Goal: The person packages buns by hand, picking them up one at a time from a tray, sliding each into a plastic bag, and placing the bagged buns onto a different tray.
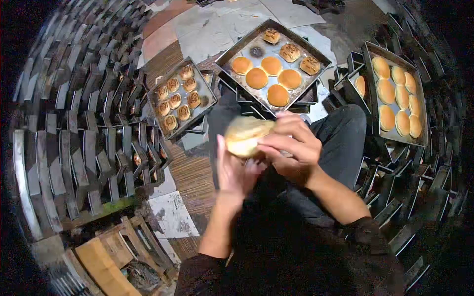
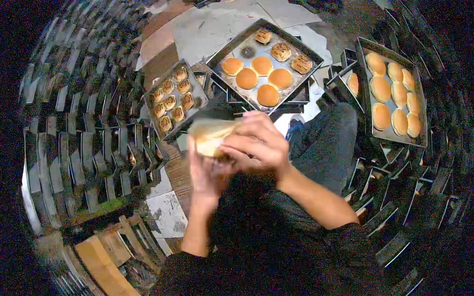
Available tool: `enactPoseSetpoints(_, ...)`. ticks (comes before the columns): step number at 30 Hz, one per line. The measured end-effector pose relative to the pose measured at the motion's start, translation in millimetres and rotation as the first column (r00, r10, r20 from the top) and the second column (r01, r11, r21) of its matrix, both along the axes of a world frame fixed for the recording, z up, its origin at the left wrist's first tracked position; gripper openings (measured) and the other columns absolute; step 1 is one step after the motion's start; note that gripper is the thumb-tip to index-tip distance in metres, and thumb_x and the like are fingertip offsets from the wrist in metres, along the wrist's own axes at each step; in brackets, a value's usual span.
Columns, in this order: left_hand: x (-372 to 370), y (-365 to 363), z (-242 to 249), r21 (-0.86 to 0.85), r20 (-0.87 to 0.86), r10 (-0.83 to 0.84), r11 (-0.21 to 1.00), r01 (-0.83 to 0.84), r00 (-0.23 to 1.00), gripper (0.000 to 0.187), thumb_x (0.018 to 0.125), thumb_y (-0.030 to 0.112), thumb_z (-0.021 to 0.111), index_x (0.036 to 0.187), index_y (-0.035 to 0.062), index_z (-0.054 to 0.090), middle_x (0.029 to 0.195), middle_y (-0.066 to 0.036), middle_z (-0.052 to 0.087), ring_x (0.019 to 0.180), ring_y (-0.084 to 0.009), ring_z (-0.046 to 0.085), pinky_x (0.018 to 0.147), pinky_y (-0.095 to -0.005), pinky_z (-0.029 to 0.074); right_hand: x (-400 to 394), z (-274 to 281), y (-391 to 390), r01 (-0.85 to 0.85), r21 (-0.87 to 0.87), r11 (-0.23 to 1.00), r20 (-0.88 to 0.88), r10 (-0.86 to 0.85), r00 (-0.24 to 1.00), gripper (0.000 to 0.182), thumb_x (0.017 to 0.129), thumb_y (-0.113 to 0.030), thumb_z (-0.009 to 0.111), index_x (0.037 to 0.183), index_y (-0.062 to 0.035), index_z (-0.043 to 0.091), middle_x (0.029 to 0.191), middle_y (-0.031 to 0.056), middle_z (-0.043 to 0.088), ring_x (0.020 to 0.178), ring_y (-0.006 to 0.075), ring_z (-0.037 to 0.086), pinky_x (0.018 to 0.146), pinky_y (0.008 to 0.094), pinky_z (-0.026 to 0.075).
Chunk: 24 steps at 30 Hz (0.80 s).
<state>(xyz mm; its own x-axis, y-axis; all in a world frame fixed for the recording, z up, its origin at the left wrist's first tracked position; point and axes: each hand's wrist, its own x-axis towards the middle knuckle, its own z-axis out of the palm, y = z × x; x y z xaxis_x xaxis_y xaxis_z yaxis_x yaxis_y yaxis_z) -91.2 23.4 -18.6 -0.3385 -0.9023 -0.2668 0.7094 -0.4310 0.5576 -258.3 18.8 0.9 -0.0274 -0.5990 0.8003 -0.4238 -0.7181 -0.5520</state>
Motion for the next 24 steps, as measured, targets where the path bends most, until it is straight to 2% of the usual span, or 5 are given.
enactPoseSetpoints(3,-15,16,-10,-0.353,0.673,0.419,0.906,-0.233,0.61,0.049,0.097,0.046,0.047,0.122,0.0039,0.053,0.117,-0.01,0.059,0.1,-0.0208,0.06,0.089,-0.0327,0.046,10,-3,3,0.089,0.371,0.924,0.268,-0.199,0.943,0.008,0.078,-0.001,0.071,0.086,0.0019,0.069,0.083,0.0099,0.062,0.075,0.0207,0.058,0.074,0.0306,0.048)
enactPoseSetpoints(7,20,-7,-12,-0.75,0.623,0.744,0.656,-0.086,0.243,0.013,0.09,0.011,0.063,0.088,-0.0013,0.067,0.094,-0.018,0.066,0.087,-0.0248,0.063,0.078,-0.0344,0.051,19,-3,-3,-0.134,0.545,0.827,0.474,-0.173,0.863,0.007,0.081,-0.001,0.071,0.087,0.0002,0.071,0.084,0.0089,0.065,0.079,0.018,0.061,0.072,0.0281,0.048)
enactPoseSetpoints(13,80,-12,-9,-0.812,0.442,0.89,0.448,0.374,-0.108,0.017,0.091,0.008,0.059,0.103,0.0055,0.069,0.094,-0.014,0.06,0.09,-0.0267,0.057,0.081,-0.0376,0.046,16,-25,-30,0.04,0.239,0.97,-0.06,-0.027,0.998,0.015,0.078,-0.007,0.071,0.092,-0.0011,0.072,0.088,0.0106,0.063,0.077,0.0228,0.063,0.067,0.0321,0.05)
enactPoseSetpoints(21,93,-22,-85,-0.891,0.446,0.89,0.451,0.046,-0.089,0.016,0.072,-0.001,0.074,0.088,0.0005,0.072,0.075,-0.013,0.062,0.068,-0.023,0.062,0.062,-0.0286,0.05,44,-72,-53,-0.154,0.382,0.911,0.142,0.107,0.984,0.009,0.078,-0.007,0.073,0.081,-0.0012,0.067,0.078,0.0111,0.062,0.068,0.0207,0.059,0.063,0.0305,0.047)
enactPoseSetpoints(24,58,-68,-99,-0.916,0.086,0.94,0.204,-0.344,0.329,0.011,0.074,0.001,0.075,0.082,-0.0034,0.069,0.076,-0.008,0.065,0.066,-0.0143,0.061,0.059,-0.0258,0.049,56,-66,-85,-0.1,0.124,0.987,-0.094,0.112,0.989,0.009,0.076,-0.005,0.074,0.081,-0.0041,0.067,0.078,0.0082,0.059,0.063,0.0181,0.056,0.058,0.0299,0.046)
